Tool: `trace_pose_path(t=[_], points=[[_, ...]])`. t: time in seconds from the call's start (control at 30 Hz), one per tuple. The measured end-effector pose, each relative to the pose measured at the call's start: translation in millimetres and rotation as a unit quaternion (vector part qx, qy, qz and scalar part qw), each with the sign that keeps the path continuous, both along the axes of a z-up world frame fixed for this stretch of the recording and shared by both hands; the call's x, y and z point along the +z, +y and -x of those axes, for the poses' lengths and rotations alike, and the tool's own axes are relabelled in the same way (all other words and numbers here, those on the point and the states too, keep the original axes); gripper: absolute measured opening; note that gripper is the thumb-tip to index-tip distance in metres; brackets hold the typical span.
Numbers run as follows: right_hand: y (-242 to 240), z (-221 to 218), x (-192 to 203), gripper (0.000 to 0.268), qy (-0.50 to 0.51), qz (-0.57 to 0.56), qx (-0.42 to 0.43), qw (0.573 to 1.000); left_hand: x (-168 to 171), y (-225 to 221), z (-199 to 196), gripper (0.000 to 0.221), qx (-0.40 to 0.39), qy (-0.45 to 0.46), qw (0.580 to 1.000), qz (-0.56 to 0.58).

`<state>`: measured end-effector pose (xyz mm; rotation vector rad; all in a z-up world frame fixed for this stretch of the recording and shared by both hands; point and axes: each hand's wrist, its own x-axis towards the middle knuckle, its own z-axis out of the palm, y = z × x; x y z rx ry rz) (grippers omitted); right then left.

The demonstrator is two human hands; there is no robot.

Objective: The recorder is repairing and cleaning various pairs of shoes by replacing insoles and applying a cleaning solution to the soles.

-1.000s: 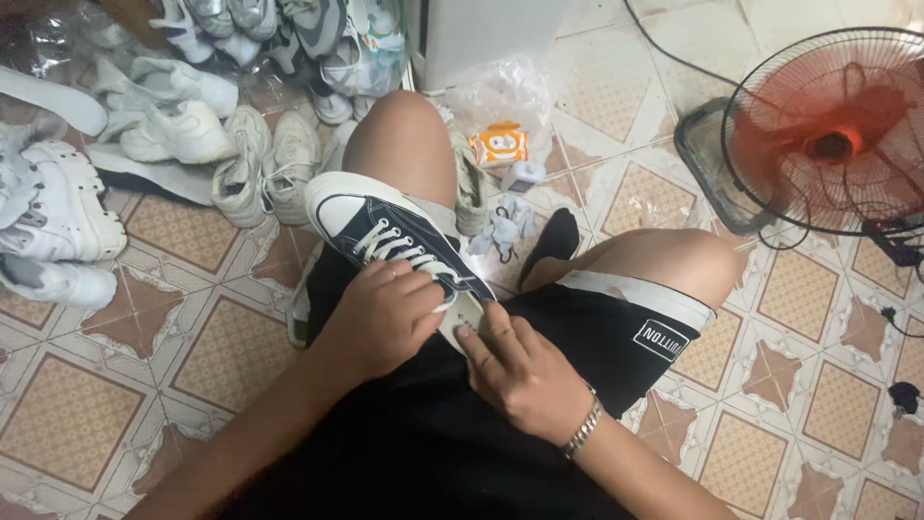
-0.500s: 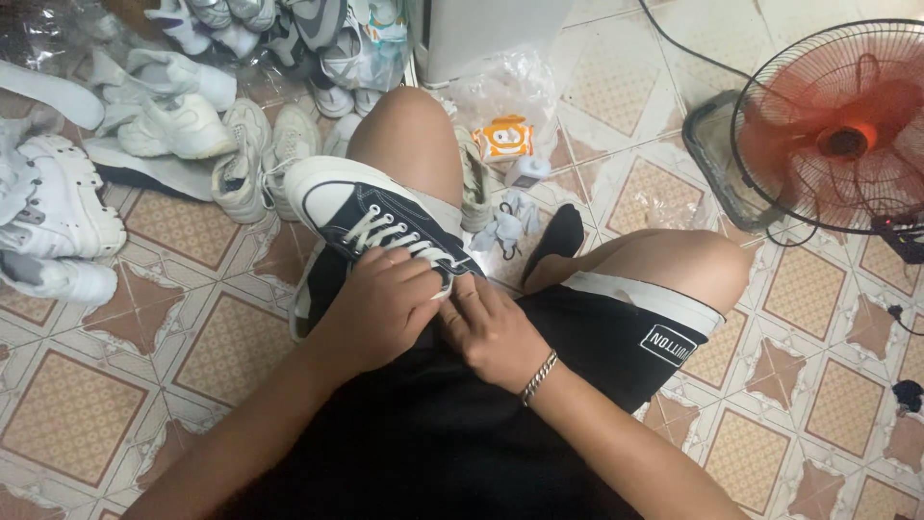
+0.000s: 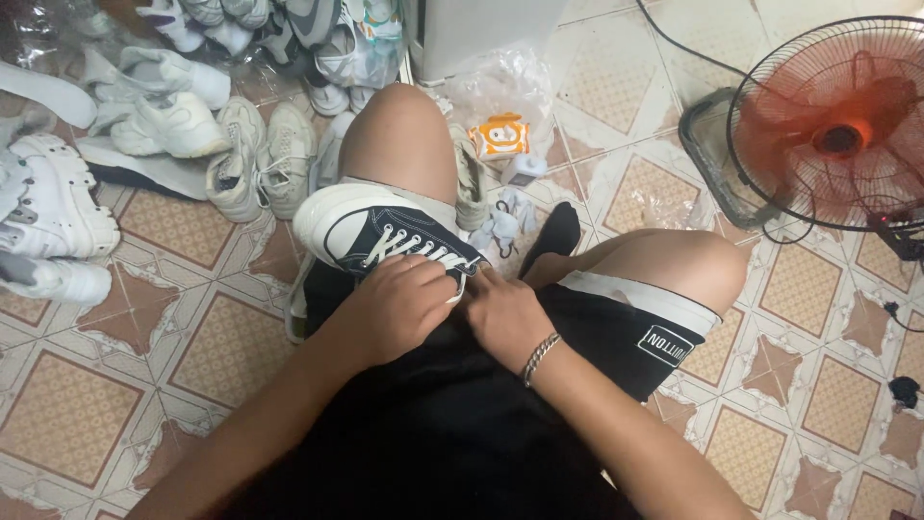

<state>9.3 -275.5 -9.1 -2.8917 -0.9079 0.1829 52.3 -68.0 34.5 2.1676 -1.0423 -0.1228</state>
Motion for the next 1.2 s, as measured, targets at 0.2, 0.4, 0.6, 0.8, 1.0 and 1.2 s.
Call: trace_pose_path(t=[0.2, 0.4, 0.6, 0.8, 1.0, 1.2], points=[[-18.8, -22.8, 1.5, 0.016, 0.038, 0.008, 0.049, 0.998, 3.5, 2.3, -7.8, 0.011, 0.007, 0.033, 0.999, 0.035], [-9.7, -10.2, -37.3, 0.015, -0.139, 0.041, 0.168, 0.975, 3.6, 3.4, -13.7, 0.017, -0.027, 0.045, 0.999, 0.015], [-31.6, -26.9, 16.2, 0.02, -0.01, -0.401, 0.089, 0.912, 2.7, 14.1, -12.3, 0.01, -0.061, -0.007, 0.998, 0.028], [-47.8, -39.1, -95.3, 0.047, 0.303, -0.579, -0.371, 0.66, 7.1, 15.9, -36.0, 0.009, -0.038, -0.061, 0.986, 0.152], [-93.0, -66.9, -181.5, 0.058, 0.497, -0.752, -0.158, 0.403, 37.8, -51.5, -111.8, 0.02, -0.149, -0.324, 0.916, 0.181], [-129.5, -147.2, -74.6, 0.061, 0.384, -0.865, -0.252, 0.201, 83.6, -102.1, -194.1, 0.021, -0.211, -0.149, 0.955, 0.148]])
